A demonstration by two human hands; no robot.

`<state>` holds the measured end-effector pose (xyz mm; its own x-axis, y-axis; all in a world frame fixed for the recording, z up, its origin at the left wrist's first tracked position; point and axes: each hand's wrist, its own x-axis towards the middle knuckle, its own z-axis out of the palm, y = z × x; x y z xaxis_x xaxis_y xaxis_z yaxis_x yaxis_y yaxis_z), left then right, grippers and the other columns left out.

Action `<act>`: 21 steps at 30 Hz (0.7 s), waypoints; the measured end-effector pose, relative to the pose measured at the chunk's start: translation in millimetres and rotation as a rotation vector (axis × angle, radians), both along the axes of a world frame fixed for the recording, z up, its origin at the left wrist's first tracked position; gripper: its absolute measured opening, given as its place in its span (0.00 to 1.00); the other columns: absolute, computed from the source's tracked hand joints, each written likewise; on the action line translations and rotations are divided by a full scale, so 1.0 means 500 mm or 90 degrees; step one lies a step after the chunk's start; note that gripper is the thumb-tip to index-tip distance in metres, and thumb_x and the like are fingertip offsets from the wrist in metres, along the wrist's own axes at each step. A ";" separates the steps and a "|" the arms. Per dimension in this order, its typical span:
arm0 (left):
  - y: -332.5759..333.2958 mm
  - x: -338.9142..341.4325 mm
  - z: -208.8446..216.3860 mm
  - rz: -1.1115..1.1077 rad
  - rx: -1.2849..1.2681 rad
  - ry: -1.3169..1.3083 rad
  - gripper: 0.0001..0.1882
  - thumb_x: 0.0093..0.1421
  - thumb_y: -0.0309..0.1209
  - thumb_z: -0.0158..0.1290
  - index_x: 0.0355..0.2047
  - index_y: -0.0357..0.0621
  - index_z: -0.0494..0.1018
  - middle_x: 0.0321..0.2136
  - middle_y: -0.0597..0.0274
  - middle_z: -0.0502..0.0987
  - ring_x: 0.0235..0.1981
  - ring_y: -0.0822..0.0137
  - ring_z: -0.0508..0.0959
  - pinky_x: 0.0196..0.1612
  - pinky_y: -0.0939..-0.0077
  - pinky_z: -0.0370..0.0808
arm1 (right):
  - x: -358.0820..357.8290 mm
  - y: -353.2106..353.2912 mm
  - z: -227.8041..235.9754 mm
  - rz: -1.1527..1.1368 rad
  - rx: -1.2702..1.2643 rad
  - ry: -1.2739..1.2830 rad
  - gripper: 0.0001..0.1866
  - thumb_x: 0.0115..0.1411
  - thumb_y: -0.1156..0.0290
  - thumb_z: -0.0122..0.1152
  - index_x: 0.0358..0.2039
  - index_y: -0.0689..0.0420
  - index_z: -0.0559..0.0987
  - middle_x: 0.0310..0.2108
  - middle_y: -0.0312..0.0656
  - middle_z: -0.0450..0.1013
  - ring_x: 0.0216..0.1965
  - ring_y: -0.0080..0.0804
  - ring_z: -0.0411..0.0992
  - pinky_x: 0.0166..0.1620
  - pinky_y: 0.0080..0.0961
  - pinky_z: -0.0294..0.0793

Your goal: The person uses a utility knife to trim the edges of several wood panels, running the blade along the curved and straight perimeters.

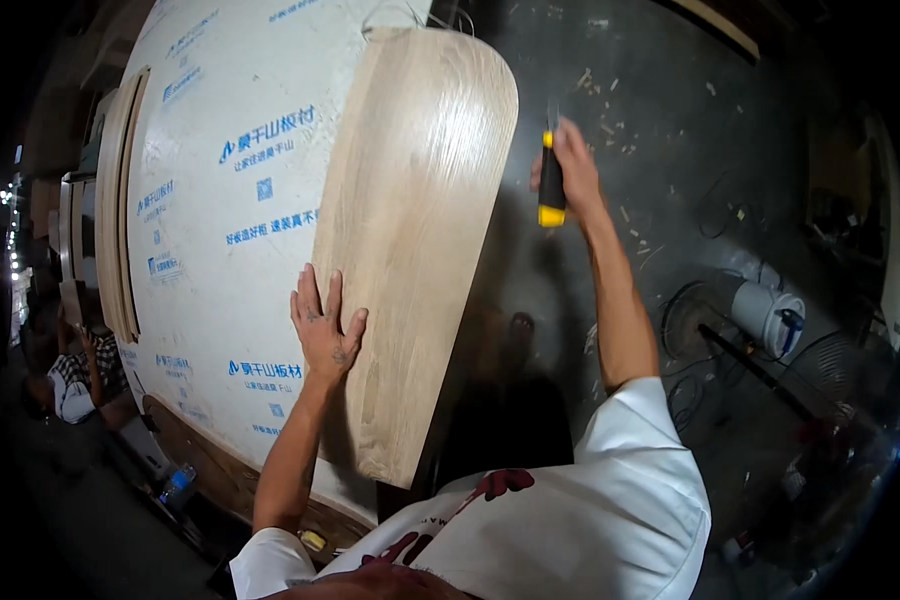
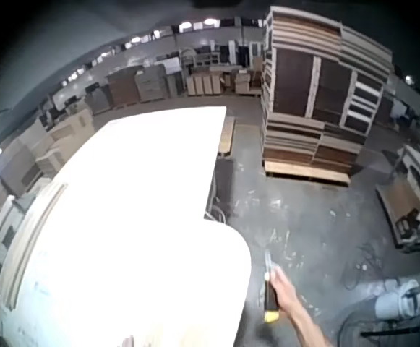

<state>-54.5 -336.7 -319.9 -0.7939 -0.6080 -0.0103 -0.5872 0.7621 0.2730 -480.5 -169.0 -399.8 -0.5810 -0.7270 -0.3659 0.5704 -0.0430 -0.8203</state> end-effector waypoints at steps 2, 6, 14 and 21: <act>-0.003 0.002 -0.003 -0.002 -0.010 0.001 0.36 0.62 0.48 0.57 0.69 0.53 0.65 0.72 0.40 0.51 0.72 0.39 0.52 0.69 0.37 0.47 | -0.027 -0.055 0.010 -0.010 0.115 0.247 0.26 0.72 0.67 0.53 0.68 0.55 0.61 0.38 0.45 0.79 0.36 0.31 0.79 0.37 0.29 0.81; 0.007 -0.019 -0.020 -0.017 -0.010 -0.008 0.37 0.63 0.49 0.56 0.69 0.48 0.65 0.72 0.38 0.50 0.72 0.39 0.52 0.69 0.36 0.47 | -0.122 -0.086 -0.025 0.013 -0.020 0.445 0.24 0.73 0.70 0.51 0.67 0.55 0.63 0.48 0.43 0.77 0.42 0.27 0.78 0.40 0.26 0.80; -0.002 0.006 -0.027 -0.013 -0.040 0.000 0.36 0.64 0.50 0.55 0.68 0.49 0.65 0.72 0.41 0.51 0.72 0.41 0.53 0.69 0.36 0.48 | -0.094 -0.136 -0.009 -0.004 0.046 0.705 0.15 0.70 0.77 0.51 0.56 0.54 0.75 0.40 0.35 0.76 0.41 0.24 0.73 0.46 0.23 0.75; 0.007 -0.002 -0.026 -0.005 -0.072 0.003 0.35 0.67 0.53 0.52 0.69 0.52 0.65 0.72 0.44 0.54 0.70 0.41 0.57 0.71 0.43 0.49 | -0.030 -0.087 -0.036 -0.014 -0.014 0.691 0.17 0.70 0.83 0.47 0.56 0.56 0.75 0.42 0.37 0.79 0.46 0.25 0.74 0.52 0.24 0.73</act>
